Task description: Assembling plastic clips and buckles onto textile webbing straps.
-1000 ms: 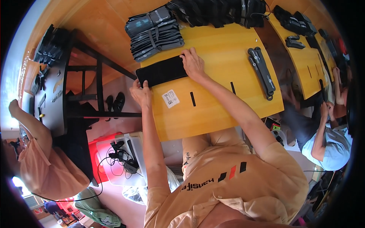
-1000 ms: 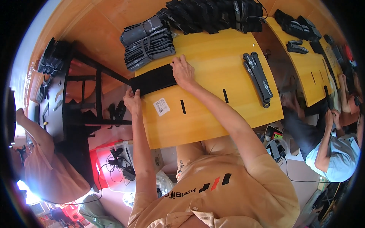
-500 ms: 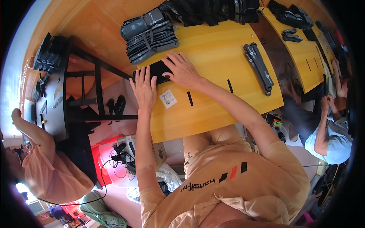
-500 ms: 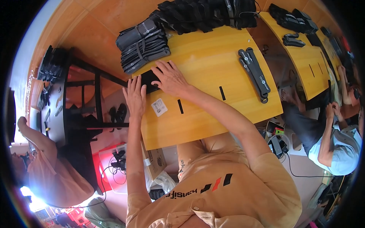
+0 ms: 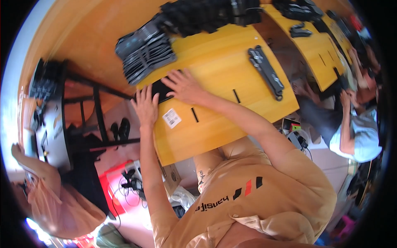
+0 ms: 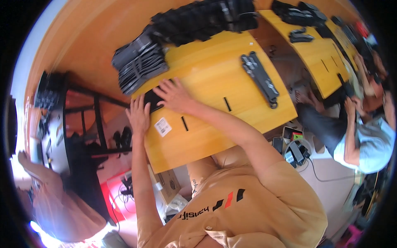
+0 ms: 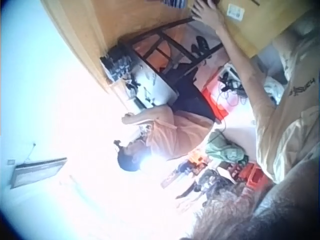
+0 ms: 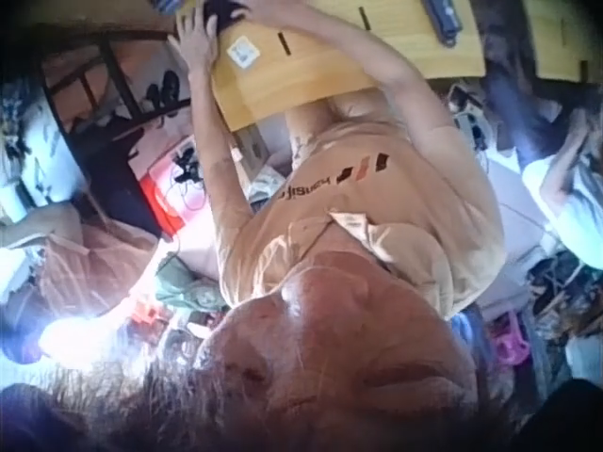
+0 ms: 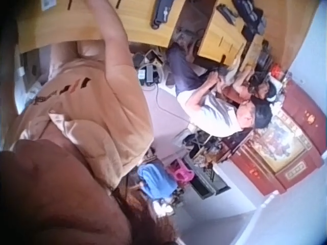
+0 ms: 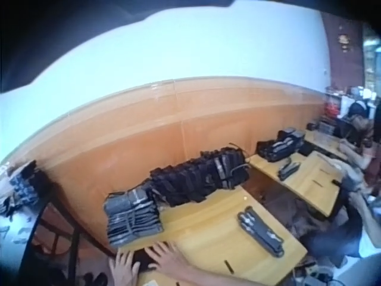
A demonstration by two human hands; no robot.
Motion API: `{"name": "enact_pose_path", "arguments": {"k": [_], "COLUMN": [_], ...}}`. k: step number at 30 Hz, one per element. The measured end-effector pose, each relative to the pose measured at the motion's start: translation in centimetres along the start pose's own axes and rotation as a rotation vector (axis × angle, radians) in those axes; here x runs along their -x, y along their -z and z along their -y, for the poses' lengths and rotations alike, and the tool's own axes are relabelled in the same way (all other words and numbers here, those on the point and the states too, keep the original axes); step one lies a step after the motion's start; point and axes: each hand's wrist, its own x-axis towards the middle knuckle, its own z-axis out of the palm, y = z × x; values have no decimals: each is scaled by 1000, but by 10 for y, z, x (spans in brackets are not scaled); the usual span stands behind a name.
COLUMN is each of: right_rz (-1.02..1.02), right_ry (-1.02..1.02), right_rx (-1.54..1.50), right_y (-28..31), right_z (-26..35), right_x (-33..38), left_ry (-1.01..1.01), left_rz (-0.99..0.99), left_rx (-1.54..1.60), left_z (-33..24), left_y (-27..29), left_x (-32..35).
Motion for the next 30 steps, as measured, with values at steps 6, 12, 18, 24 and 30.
{"name": "enact_pose_path", "arguments": {"k": [6, 12, 18, 24, 30], "right_rz": [-226, -300, -147, 84, -178], "right_ry": [-44, -214, -769, -943, -1018], "right_rx": [-56, -3, 450, 64, -1496], "right_y": [32, 141, 192, 184, 210], "right_z": [8, -47, -118, -154, -91], "right_x": [7, 86, 175, 203, 190], "left_ry": [50, 20, 38, 274, 322], "left_rz": [163, -31, -315, 241, 588], "left_rx": [-23, 47, 643, 1584, 1722], "left_z": [6, -13, -84, -196, -279], "left_y": [10, 39, 65, 45, 54], "left_x": [-3, 1, 35, 81, 99]}}
